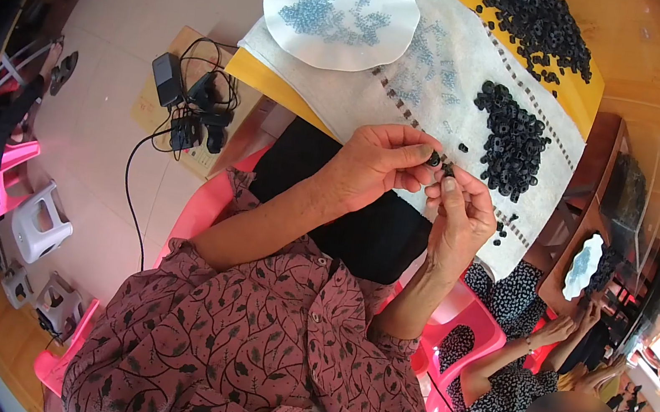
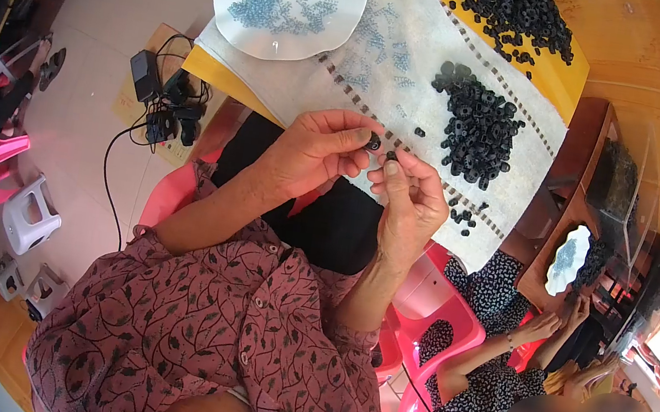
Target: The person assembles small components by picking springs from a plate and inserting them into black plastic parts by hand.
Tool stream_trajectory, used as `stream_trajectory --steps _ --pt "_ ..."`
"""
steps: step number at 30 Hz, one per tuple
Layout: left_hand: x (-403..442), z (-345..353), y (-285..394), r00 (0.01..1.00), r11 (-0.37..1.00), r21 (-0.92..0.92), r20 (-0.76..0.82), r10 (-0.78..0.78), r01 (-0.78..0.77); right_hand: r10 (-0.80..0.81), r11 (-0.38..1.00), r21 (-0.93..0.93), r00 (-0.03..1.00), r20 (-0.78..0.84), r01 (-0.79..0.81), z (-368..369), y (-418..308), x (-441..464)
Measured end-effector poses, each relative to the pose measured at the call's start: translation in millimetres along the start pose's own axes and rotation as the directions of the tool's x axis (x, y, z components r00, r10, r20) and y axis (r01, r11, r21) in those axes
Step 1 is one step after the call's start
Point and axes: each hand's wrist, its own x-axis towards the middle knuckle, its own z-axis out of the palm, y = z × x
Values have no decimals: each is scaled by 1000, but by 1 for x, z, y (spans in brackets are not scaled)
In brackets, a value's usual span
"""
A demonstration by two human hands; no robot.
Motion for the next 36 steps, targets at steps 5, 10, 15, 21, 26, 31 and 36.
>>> stream_trajectory --steps 5,10,15,21,26,31,36 --pt "0 0 0 1000 1000 -18 0 15 -15 -25 999 -29 1000 -17 25 4 1 -2" --pt "1 -3 -4 999 999 -34 21 35 -35 -48 997 -57 998 -37 46 12 -1 -5" --pt "1 -3 -6 999 999 -15 10 45 -45 -71 992 -108 995 -64 64 17 -1 -6" --pt "0 1 -6 998 997 30 -10 68 -68 -94 988 -135 990 -103 80 22 0 -7" --pt "0 3 -8 993 993 42 -13 115 -114 -107 983 -160 985 -134 85 26 2 -7" --pt "-1 4 -9 985 964 207 -23 173 -165 -139 977 -185 978 -158 109 27 7 -8" --pt "-1 5 -7 976 922 336 -31 215 -192 -145 976 -182 978 -150 116 34 4 -10"
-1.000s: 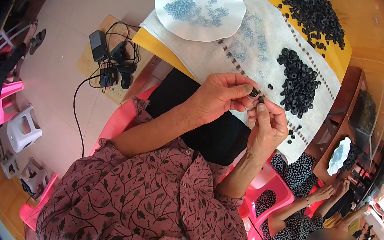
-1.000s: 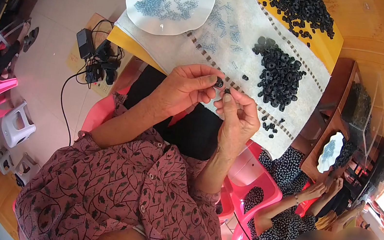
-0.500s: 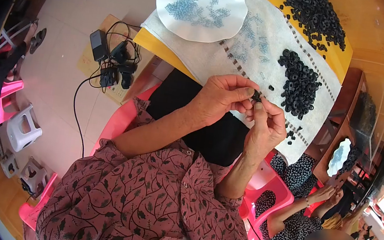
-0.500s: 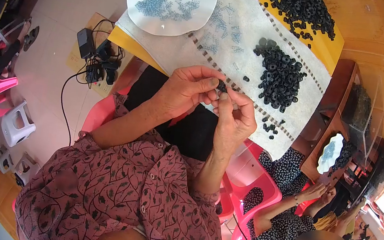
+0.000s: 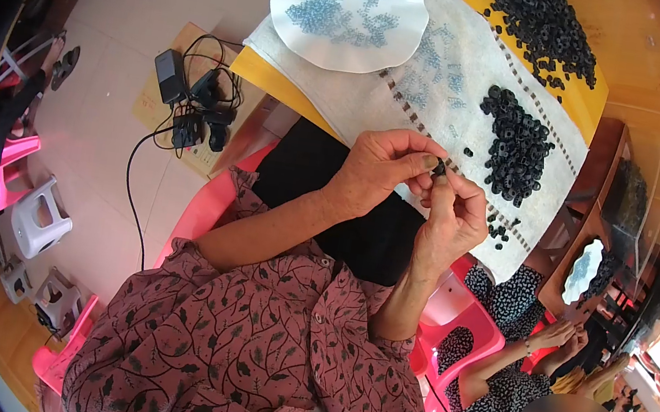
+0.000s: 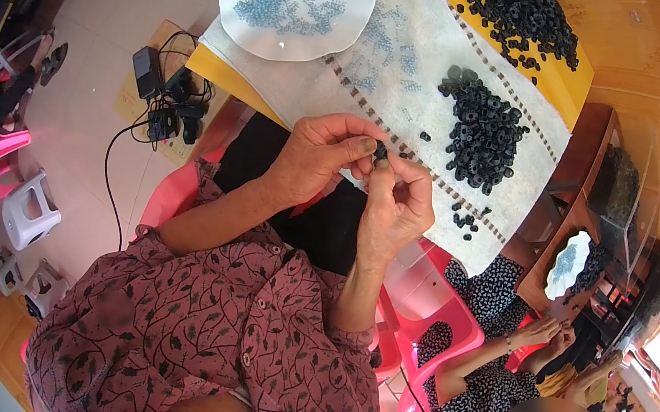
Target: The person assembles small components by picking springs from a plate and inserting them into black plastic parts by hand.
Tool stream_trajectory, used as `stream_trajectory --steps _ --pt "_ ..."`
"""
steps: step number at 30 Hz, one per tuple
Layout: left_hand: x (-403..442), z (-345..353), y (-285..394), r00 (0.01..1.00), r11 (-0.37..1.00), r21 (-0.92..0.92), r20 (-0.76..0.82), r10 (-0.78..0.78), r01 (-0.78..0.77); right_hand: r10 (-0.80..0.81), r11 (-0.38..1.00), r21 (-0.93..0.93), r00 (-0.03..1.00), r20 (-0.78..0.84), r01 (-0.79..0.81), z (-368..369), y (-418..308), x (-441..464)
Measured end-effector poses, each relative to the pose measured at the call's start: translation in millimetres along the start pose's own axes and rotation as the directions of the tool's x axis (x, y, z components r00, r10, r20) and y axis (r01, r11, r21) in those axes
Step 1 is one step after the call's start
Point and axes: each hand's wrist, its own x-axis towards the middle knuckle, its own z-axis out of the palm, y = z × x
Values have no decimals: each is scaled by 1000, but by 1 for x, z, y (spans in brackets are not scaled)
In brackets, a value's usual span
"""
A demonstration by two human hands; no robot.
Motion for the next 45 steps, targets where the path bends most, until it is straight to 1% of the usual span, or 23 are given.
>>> stream_trajectory --steps 1,2,4,5,7,11,13,17,19,21,22,24,25,27,28,31,33,37,41,42,43,44,45 --pt "0 0 1 1000 998 57 -9 21 -20 1 1000 0 1000 1 -1 0 0 0" --pt "0 0 2 1000 998 57 -10 21 -21 11 1000 -3 1000 -4 -11 0 0 0" --pt "-1 0 3 997 988 133 12 73 -74 21 1000 -6 1000 -8 -21 0 0 0" --pt "-1 -1 3 997 988 132 11 74 -74 33 999 -25 999 -10 -33 -1 0 0" --pt "0 -3 2 994 975 191 35 106 -111 45 998 -43 999 -11 -45 -1 -2 0" --pt "-1 -6 -1 991 968 215 52 124 -133 91 994 -56 995 32 -89 -2 -9 1" --pt "-1 -7 -2 983 948 263 92 162 -181 113 993 -43 992 55 -111 -3 -11 1" --pt "-2 -7 -6 980 943 269 93 176 -195 132 987 -105 988 76 -124 -5 -18 -1" --pt "-3 -7 -6 983 957 231 92 161 -178 142 984 -119 986 92 -131 -6 -19 -1" --pt "-1 -8 -3 985 956 243 83 150 -166 173 983 -85 974 143 -162 -11 -18 0" --pt "-1 -8 -1 987 954 255 76 139 -154 174 983 -85 974 142 -163 -13 -18 2" --pt "-1 -9 1 990 963 236 72 119 -133 227 974 -51 947 229 -222 -18 -16 6" --pt "-2 -10 2 993 970 216 66 99 -111 228 974 -51 946 229 -222 -21 -15 8" --pt "-3 -12 3 993 973 208 78 88 -103 249 967 -27 916 315 -254 -27 -8 14" --pt "-3 -12 3 993 976 199 91 78 -95 249 967 -27 915 317 -254 -30 -5 16" --pt "-3 -13 -2 994 985 155 88 63 -77 247 962 23 904 348 -271 -35 8 19" --pt "-3 -12 -2 995 987 150 87 45 -58 216 954 117 903 371 -277 -37 14 20" --pt "-3 -13 -2 997 992 127 79 14 -24 191 958 132 907 374 -256 -38 17 18" --pt "-1 -11 -4 999 992 122 47 16 -21 197 975 52 944 265 -218 -29 8 11" --pt "-1 -11 -5 1000 999 39 25 -11 10 195 979 17 955 223 -204 -26 6 10" --pt "-1 -11 -5 999 998 -46 6 -41 41 196 979 17 955 223 -205 -21 3 8" --pt "0 -12 -6 999 998 -46 4 -42 42 190 979 35 960 204 -201 -17 0 6" --pt "0 -14 -6 998 994 -95 4 -55 55 182 979 52 966 185 -195 -14 -2 5"
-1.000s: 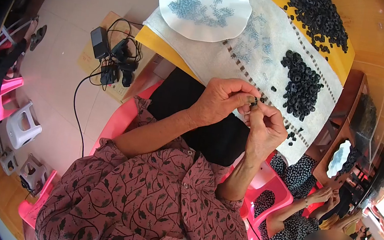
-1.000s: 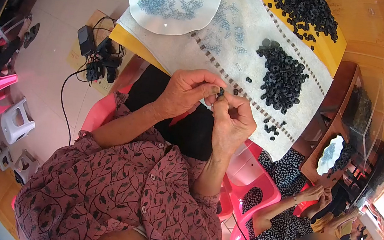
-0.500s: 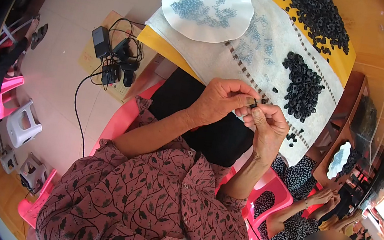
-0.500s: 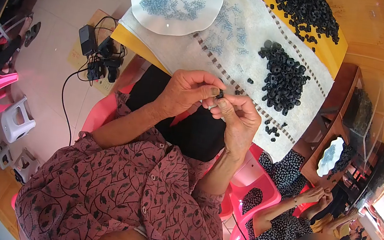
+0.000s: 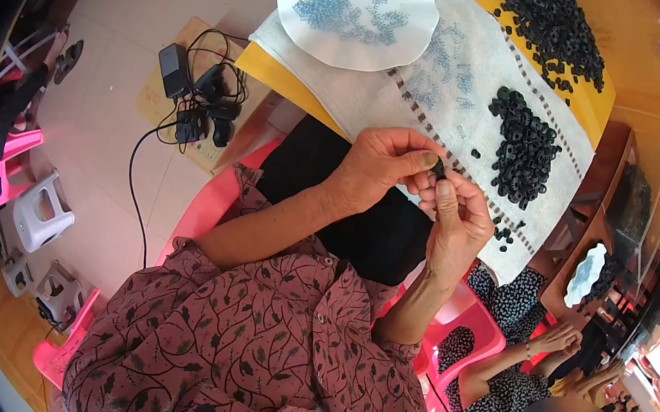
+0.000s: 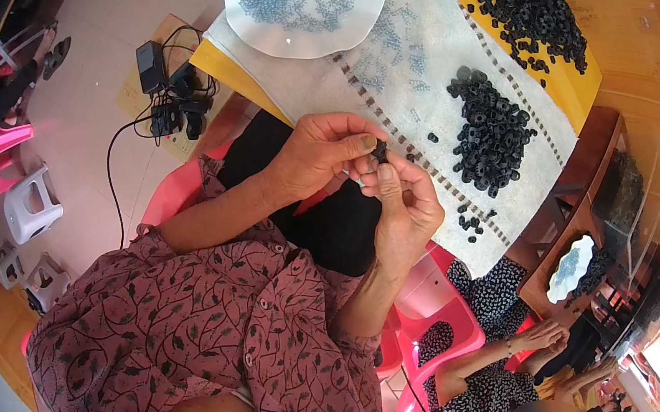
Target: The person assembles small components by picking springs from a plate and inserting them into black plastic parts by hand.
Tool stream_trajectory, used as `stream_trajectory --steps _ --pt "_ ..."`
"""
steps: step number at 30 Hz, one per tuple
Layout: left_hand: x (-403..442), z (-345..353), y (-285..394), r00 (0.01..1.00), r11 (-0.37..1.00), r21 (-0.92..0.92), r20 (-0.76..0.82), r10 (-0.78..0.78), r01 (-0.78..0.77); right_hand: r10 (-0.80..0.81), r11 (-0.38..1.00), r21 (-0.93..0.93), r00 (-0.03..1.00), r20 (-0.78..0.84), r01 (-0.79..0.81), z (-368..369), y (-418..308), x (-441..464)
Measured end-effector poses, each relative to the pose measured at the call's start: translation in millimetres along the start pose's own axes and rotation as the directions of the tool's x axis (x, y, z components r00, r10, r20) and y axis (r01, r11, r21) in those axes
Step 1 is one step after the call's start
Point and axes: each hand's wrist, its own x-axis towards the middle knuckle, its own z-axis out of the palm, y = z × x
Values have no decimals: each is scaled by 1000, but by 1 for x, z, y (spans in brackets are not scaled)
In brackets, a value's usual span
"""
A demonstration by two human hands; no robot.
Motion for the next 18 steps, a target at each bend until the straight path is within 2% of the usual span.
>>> stream_trajectory --steps 4,9,13,18 --pt "0 0 -1 999 986 -160 3 -41 41 -25 1000 -20 1000 -19 25 4 0 -3" --pt "-1 2 1 998 976 -207 11 -60 61 -72 997 -1 990 -124 72 8 6 -4" --pt "-1 3 0 999 973 -227 18 -46 48 -106 994 20 985 -137 110 10 9 -4" --pt "-2 2 -3 999 970 -239 27 -37 43 -160 987 -52 974 -158 154 13 11 -5"
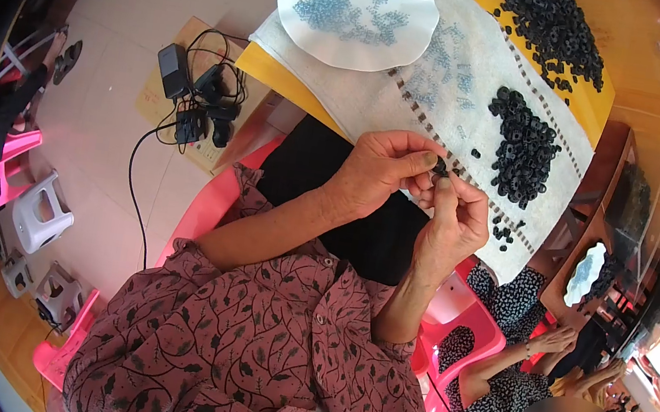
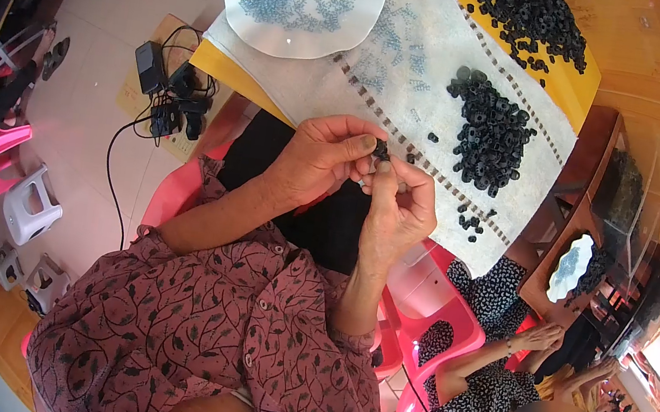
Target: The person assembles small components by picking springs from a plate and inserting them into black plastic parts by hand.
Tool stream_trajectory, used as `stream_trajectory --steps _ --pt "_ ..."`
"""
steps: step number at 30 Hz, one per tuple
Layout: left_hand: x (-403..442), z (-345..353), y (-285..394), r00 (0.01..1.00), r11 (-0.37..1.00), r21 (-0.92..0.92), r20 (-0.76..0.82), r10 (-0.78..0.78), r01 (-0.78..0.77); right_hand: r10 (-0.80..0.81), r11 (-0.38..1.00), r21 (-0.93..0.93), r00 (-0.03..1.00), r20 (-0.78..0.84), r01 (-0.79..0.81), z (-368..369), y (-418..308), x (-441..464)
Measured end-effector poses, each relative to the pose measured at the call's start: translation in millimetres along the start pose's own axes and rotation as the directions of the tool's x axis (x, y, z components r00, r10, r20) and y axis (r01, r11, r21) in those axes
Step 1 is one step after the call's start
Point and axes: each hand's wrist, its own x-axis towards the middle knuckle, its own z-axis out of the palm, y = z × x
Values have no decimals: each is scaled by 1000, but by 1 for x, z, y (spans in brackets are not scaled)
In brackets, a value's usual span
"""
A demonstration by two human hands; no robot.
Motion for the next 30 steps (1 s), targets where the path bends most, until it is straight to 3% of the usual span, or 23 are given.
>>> stream_trajectory --steps 13,23,25,27,30 --pt "-3 2 -6 996 985 153 -13 89 -86 -77 997 -33 996 -43 75 9 3 -5" --pt "-5 4 -4 983 913 370 4 183 -171 -19 999 27 999 46 18 6 -5 -2" --pt "-5 2 -3 970 825 514 68 233 -234 7 1000 20 999 52 -8 5 -11 -2" --pt "-4 2 -1 965 790 557 98 242 -254 68 991 -120 995 77 -59 3 -18 -2" --pt "-4 5 1 963 771 578 122 242 -267 103 986 -143 990 100 -89 -4 -18 -2"
